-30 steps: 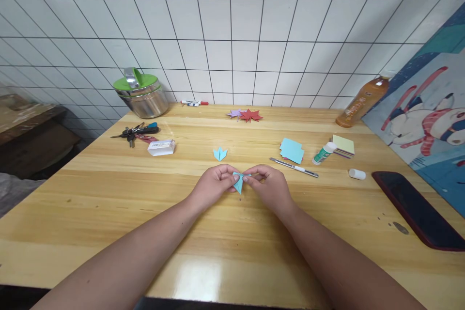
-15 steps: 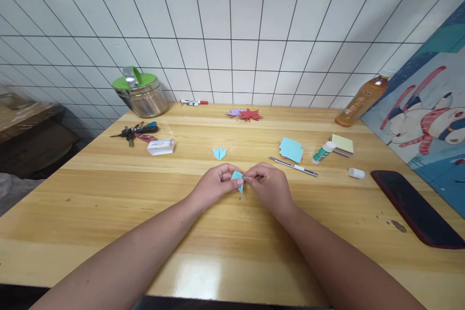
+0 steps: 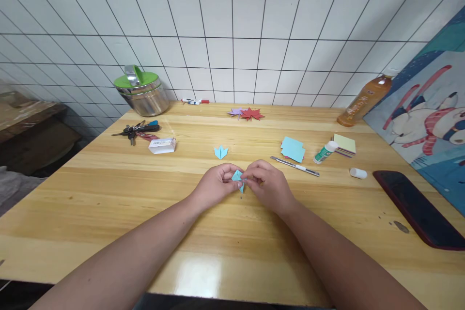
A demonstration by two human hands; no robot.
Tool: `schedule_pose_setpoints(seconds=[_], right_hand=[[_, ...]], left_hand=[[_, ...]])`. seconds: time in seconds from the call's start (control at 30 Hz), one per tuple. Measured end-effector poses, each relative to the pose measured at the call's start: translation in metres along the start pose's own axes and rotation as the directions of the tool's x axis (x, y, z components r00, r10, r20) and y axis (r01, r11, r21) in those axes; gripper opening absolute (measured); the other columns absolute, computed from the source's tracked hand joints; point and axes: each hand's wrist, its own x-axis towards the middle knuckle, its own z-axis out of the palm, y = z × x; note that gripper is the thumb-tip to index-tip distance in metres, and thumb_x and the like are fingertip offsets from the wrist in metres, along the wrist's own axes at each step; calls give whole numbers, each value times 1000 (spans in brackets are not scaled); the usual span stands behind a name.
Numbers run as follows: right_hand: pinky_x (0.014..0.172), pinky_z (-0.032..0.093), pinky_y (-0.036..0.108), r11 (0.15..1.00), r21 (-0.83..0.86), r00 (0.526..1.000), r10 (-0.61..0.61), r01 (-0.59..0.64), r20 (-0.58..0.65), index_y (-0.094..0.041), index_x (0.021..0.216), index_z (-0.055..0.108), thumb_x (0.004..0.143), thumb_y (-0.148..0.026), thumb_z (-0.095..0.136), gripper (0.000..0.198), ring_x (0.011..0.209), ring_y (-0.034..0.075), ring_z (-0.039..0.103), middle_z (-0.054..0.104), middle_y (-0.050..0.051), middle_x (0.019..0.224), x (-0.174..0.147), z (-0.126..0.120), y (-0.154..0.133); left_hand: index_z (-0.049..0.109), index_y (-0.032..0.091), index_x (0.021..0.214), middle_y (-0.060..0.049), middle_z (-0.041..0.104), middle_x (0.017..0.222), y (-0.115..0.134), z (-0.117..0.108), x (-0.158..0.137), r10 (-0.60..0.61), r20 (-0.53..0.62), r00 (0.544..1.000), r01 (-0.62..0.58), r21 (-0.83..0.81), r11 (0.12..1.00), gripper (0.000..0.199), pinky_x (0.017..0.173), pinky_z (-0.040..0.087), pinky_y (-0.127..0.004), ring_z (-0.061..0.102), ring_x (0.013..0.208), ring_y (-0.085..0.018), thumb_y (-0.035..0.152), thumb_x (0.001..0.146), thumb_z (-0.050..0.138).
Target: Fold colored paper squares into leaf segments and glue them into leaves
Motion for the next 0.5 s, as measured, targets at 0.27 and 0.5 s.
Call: schedule_pose_setpoints(seconds=[0.27, 0.5], right_hand=[[57, 42, 23, 928, 276, 968, 244, -250, 55, -21, 76, 63, 72, -26, 64, 6, 59, 11, 51, 61, -1, 73, 2, 7, 1], [49, 36, 20, 887, 340, 947, 319, -312, 39, -19, 76, 61, 72, -31, 62, 13, 52, 9, 43, 53, -3, 61, 3, 3, -2]], left_hand=[[49, 18, 112, 2, 64, 65, 6, 2, -5, 32, -59, 998, -23, 153, 988, 47, 59, 41, -23, 57, 59, -12, 27, 69, 66], [56, 15, 102, -1, 64, 70, 5, -1, -3, -46, -31, 998, 45, -46, 998, 40, 65, 43, -25, 59, 64, -13, 36, 69, 67]])
